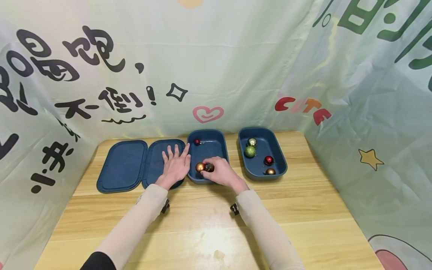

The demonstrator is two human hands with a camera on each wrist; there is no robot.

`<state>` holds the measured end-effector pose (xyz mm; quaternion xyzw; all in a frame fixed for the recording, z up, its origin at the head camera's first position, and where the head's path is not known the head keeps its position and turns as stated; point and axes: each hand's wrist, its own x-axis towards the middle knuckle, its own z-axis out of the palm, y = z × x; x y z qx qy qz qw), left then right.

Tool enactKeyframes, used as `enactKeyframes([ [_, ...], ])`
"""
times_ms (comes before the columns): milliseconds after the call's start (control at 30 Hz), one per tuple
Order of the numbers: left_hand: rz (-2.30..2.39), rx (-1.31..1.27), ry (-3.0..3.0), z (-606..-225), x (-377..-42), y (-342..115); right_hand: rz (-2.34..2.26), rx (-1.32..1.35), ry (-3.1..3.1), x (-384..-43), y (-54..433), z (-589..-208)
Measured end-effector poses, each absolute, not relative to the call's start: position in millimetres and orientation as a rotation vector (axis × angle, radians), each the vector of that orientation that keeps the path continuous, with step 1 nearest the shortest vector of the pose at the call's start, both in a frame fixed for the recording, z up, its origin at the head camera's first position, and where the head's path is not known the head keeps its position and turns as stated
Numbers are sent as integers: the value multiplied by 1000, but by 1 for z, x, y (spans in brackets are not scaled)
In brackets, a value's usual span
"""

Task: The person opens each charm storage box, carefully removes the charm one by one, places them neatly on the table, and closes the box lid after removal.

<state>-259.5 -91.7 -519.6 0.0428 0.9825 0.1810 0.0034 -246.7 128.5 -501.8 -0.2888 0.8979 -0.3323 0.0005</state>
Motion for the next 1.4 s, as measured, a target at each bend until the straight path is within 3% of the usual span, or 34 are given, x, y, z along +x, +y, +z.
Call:
enactKeyframes([
  [667, 550, 127, 3074, -521, -261, -93, -1233, -957, 2795, -219, 127, -498],
  [1400, 535, 142, 3088, -518, -259, -92, -1134, -1172, 2881, -182, 131, -502],
])
